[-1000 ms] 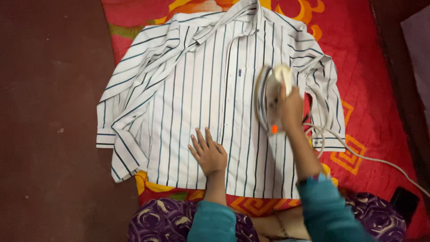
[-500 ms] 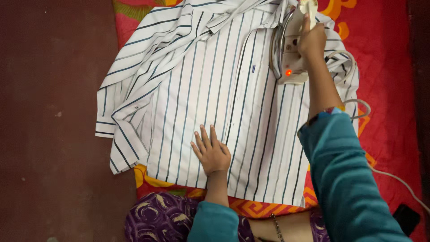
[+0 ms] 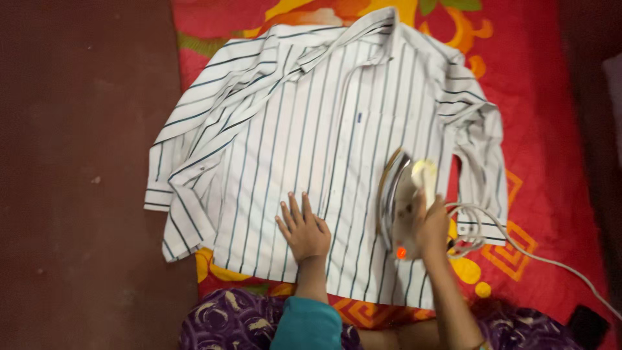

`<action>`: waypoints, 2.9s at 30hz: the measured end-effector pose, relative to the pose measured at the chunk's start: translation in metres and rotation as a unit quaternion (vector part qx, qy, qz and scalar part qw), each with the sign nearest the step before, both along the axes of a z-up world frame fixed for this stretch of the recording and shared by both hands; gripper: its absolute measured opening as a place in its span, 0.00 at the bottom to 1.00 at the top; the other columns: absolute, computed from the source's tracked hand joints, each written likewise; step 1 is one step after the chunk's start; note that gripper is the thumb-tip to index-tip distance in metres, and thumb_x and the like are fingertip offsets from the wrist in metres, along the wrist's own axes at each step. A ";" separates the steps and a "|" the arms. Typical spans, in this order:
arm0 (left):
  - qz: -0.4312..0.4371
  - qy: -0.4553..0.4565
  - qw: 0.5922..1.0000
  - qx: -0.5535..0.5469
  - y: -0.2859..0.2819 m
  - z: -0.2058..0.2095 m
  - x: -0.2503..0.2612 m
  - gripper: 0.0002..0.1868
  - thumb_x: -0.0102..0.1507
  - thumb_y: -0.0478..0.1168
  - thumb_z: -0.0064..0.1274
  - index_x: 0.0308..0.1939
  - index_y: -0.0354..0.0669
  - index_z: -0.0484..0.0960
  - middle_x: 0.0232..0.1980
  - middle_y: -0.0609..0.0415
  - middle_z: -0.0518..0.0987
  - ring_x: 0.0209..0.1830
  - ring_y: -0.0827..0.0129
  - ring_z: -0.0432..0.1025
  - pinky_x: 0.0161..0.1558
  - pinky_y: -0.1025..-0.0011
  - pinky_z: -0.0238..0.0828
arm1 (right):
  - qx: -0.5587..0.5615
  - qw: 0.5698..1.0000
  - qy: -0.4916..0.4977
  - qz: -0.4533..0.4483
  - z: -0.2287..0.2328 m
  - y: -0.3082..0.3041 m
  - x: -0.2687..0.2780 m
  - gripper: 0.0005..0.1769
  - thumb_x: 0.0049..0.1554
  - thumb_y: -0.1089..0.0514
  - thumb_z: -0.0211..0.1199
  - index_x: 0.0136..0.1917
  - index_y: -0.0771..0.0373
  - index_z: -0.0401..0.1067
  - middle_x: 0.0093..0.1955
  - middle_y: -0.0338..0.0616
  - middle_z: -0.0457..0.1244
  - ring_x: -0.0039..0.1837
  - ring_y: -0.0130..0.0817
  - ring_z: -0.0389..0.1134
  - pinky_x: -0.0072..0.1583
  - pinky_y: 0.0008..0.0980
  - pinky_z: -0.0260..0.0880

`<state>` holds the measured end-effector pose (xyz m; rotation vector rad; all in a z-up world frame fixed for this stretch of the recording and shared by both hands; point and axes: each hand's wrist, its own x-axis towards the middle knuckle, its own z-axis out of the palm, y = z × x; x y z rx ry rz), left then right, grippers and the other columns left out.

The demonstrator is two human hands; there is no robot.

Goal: The person irons a striped shirt laid out on a bed. They use an electric iron to smooth the front and sleeves, occasionally adjusting the fabric with their hands.

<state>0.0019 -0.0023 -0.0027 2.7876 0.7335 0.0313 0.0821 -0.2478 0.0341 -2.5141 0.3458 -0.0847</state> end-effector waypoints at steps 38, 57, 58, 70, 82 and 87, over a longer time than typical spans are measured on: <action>0.000 0.017 1.000 -0.003 -0.002 -0.001 0.000 0.36 0.65 0.46 0.38 0.79 0.55 0.55 0.84 0.49 0.46 0.83 0.53 0.38 0.78 0.46 0.27 | 0.006 0.998 -0.003 0.058 0.013 -0.020 -0.025 0.31 0.70 0.41 0.47 0.64 0.76 0.65 0.52 0.74 0.65 0.56 0.69 0.67 0.54 0.55 0.66; -0.003 0.007 1.000 0.005 -0.001 -0.002 0.000 0.36 0.65 0.46 0.38 0.79 0.54 0.54 0.83 0.48 0.46 0.83 0.52 0.38 0.77 0.45 0.27 | 0.030 0.995 -0.041 0.087 0.038 0.068 0.093 0.36 0.68 0.34 0.47 0.54 0.75 0.69 0.39 0.70 0.66 0.45 0.68 0.69 0.47 0.57 0.67; -0.002 0.015 1.000 0.001 -0.001 -0.002 0.000 0.37 0.64 0.45 0.38 0.79 0.54 0.54 0.83 0.48 0.46 0.83 0.52 0.38 0.77 0.45 0.27 | 0.033 0.996 -0.028 0.075 0.037 0.075 0.110 0.36 0.67 0.34 0.47 0.52 0.75 0.69 0.39 0.69 0.66 0.45 0.67 0.70 0.47 0.57 0.67; 0.011 0.005 1.000 -0.010 -0.002 0.000 0.001 0.36 0.64 0.44 0.39 0.78 0.55 0.56 0.83 0.49 0.48 0.83 0.52 0.39 0.78 0.46 0.27 | 0.533 0.819 0.178 0.121 0.037 0.083 0.170 0.24 0.66 0.36 0.52 0.65 0.53 0.60 0.30 0.37 0.56 0.27 0.26 0.55 0.29 0.28 0.58; 0.008 -0.017 1.000 -0.015 -0.003 -0.004 -0.002 0.35 0.67 0.45 0.37 0.80 0.55 0.55 0.84 0.50 0.47 0.84 0.53 0.39 0.79 0.47 0.27 | 0.426 0.882 0.203 -0.006 0.026 0.053 -0.063 0.27 0.67 0.40 0.49 0.64 0.64 0.61 0.30 0.44 0.55 0.27 0.33 0.55 0.28 0.34 0.56; -0.001 0.011 1.000 -0.001 -0.001 0.000 -0.001 0.35 0.66 0.46 0.37 0.80 0.55 0.54 0.84 0.49 0.45 0.84 0.53 0.37 0.78 0.47 0.25 | 0.250 0.965 0.076 0.024 0.037 0.061 -0.086 0.22 0.67 0.44 0.48 0.57 0.66 0.68 0.29 0.44 0.55 0.30 0.31 0.56 0.33 0.35 0.56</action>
